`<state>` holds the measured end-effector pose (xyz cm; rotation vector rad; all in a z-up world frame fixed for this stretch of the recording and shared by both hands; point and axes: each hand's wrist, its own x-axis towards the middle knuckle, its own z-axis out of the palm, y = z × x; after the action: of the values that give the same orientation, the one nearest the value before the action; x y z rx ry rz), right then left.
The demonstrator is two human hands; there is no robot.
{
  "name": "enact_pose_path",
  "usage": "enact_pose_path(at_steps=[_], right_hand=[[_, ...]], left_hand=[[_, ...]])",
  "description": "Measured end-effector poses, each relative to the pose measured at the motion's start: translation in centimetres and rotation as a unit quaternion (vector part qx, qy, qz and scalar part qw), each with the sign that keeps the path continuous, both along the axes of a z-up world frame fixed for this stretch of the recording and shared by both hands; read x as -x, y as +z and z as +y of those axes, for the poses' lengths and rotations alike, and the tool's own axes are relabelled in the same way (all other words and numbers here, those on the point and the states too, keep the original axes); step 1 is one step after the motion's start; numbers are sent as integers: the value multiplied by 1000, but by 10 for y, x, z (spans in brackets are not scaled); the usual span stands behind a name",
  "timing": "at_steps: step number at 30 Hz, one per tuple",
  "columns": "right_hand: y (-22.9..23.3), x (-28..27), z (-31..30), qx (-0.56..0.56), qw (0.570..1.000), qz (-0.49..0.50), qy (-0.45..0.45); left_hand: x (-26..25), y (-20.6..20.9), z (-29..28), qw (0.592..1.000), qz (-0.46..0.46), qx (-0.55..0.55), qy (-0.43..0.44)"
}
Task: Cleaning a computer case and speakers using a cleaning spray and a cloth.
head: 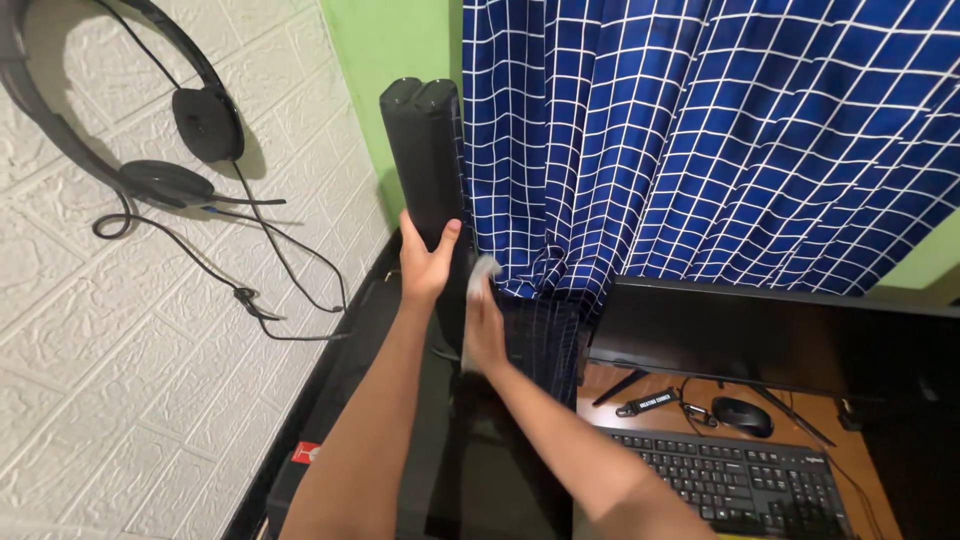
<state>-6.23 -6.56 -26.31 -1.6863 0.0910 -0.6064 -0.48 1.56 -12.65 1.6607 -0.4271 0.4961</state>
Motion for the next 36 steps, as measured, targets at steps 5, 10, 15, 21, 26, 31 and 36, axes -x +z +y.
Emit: enact_pose_path(at_steps=[5,10,15,21,26,31,36], right_hand=[[85,-50,-9,-59,991,-123,-7],[187,-55,-13,-87,977,-189,44],[150,-69,-28,48,974,-220,20],[28,-44,-15,51,981,-185,8],[-19,13,-9,87,996,-29,-10],[-92,23,-35,173,984,-47,16],[-90,21,-61,22,995,71,65]], left_hand=[[1,-2,-3,1000,-4,17,9],[-14,-15,-7,999,-5,-4,51],[-11,-14,-13,998,3,37,57],[-11,-14,-7,999,42,12,21],[-6,-13,-4,999,25,27,2],[-1,-14,1,999,-9,25,-27],[43,-36,7,984,-52,-36,167]])
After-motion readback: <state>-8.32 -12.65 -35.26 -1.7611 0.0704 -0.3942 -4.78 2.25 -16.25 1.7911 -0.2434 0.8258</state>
